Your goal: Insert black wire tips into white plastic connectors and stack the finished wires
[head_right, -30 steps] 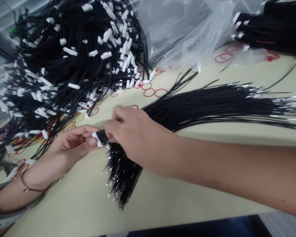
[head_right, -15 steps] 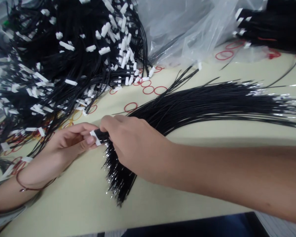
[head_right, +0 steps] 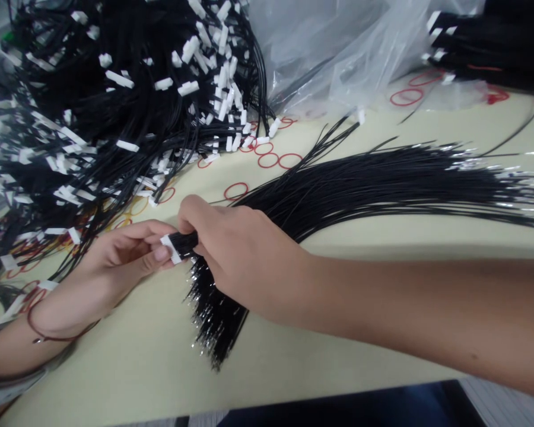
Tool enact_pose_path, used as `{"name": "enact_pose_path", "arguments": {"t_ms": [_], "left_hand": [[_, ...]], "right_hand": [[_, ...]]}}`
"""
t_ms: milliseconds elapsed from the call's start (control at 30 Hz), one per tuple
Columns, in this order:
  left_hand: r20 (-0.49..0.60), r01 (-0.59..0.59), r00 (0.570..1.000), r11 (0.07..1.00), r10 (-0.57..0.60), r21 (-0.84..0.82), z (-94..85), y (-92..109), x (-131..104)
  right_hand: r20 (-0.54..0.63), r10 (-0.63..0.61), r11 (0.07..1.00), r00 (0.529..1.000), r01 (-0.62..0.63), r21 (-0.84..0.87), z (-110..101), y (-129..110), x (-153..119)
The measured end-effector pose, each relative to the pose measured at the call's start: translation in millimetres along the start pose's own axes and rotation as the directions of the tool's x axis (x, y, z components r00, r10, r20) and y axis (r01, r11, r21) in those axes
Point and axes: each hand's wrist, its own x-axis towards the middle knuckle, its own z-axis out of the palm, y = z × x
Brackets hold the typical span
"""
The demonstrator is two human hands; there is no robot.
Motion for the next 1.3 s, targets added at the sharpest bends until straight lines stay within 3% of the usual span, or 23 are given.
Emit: {"name": "enact_pose_path", "arguments": {"t_ms": [333, 433, 567, 733, 867, 967, 1300], "left_hand": [[-0.027, -0.022, 0.999, 1.000, 0.022, 0.004, 2.4, -0.5, 0.6], [-0.040, 0.009, 0.999, 1.000, -0.010, -0.018, 2.5, 0.8, 1.5], [-0.027, 0.036, 0.999, 0.998, -0.038, -0.048, 1.8, 0.3, 1.5], [-0.007, 0.015, 1.000, 0.999, -0.015, -0.035, 1.0, -0.3, -0.5], [0.001, 0.006, 1.000, 1.000, -0.006, -0.002, 0.1, 0.0, -1.3], [-0.013, 0.012, 1.000, 1.000, -0.011, 0.028, -1.0, -1.6, -0.2], [-0.005, 0.010, 1.000, 0.999, -0.010, 0.039, 0.1, -0.8, -0.3]], "right_hand": [[0.014, -0.094, 0.995, 0.995, 0.095, -0.045, 1.7, -0.3, 0.0], [0.040, -0.152, 0.977, 0.988, 0.156, -0.147, 1.3, 2.4, 1.6], [0.041, -0.286, 0.895, 0.957, 0.282, -0.345, -0.9, 3.8, 3.9], [-0.131, -0.373, 0.870, 0.918, 0.297, -0.394, -3.6, 2.2, 5.9], [-0.062, -0.451, 0.816, 0.890, 0.384, -0.433, -1.0, 3.0, 6.0], [-0.021, -0.450, 0.809, 0.893, 0.397, -0.433, 1.7, 3.2, 5.5], [-0.044, -0.425, 0.855, 0.904, 0.385, -0.347, 2.4, 2.9, 3.9]]}}
